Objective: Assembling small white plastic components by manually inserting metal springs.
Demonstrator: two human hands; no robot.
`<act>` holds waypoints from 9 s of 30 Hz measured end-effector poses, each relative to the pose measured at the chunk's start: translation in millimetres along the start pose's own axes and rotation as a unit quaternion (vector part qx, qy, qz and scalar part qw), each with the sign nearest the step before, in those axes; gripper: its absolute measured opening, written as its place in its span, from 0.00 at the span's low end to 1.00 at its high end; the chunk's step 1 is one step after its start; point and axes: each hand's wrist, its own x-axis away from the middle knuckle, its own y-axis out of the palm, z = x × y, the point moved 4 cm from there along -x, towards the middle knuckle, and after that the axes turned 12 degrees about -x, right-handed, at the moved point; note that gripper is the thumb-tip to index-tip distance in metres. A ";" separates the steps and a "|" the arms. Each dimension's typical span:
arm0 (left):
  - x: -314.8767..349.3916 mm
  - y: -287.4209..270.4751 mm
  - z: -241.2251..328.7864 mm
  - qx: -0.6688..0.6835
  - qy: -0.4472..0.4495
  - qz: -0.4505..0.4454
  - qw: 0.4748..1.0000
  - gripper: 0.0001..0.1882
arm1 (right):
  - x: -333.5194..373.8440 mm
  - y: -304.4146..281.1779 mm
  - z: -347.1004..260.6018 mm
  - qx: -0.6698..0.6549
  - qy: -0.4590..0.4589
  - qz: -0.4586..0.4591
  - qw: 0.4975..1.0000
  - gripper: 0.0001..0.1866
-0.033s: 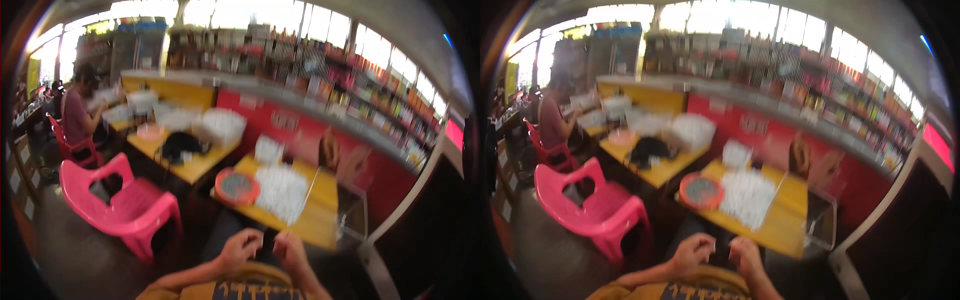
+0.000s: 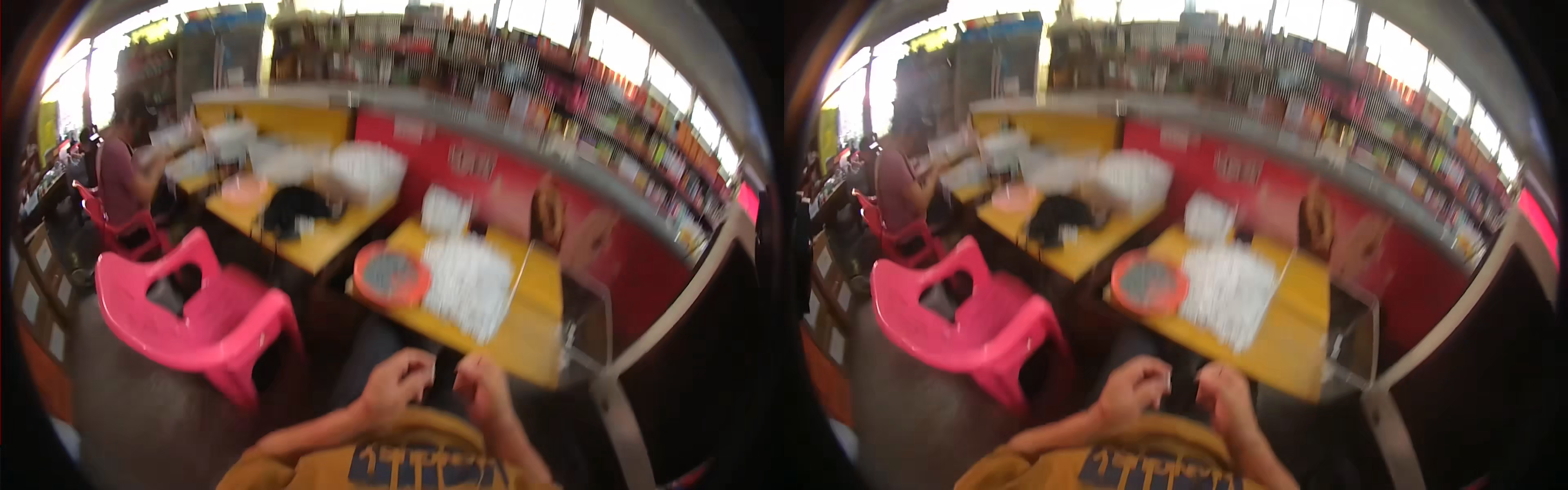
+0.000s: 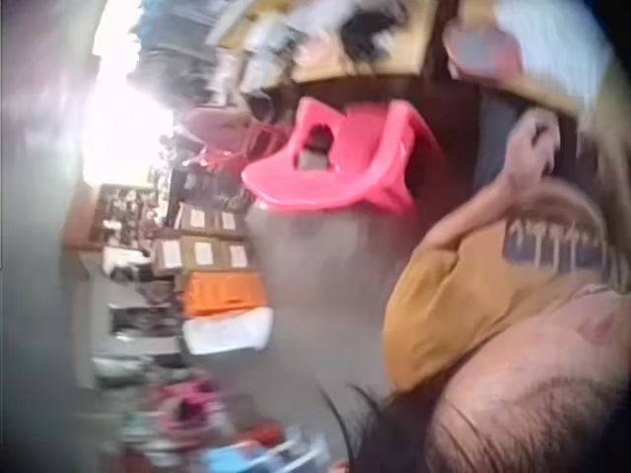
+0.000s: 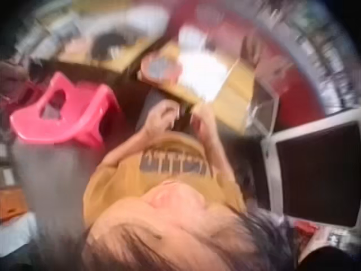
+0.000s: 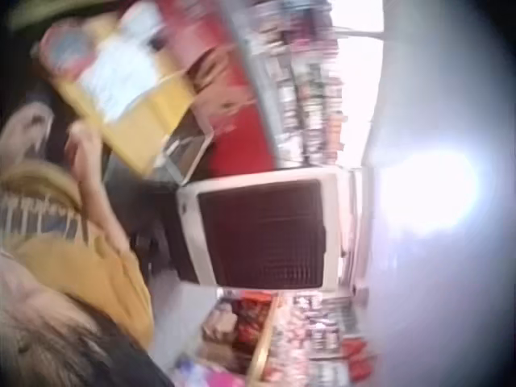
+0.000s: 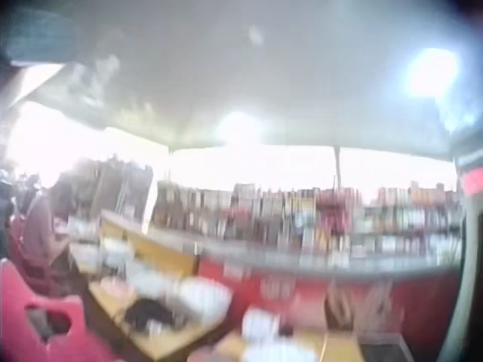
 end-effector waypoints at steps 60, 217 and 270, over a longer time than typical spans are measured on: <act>-110.8 -13.4 -78.4 -0.123 0.019 -0.007 0.992 0.13 | -115.0 -21.3 28.1 0.232 -0.057 -0.073 0.968 0.02; -120.1 -18.5 -101.6 0.169 -0.204 -0.010 0.964 0.08 | -127.1 -21.1 49.5 -0.007 0.065 -0.115 0.991 0.16; -118.6 -14.6 -107.3 0.183 -0.206 -0.050 0.960 0.15 | -125.3 -32.3 55.0 0.038 0.031 -0.068 0.996 0.14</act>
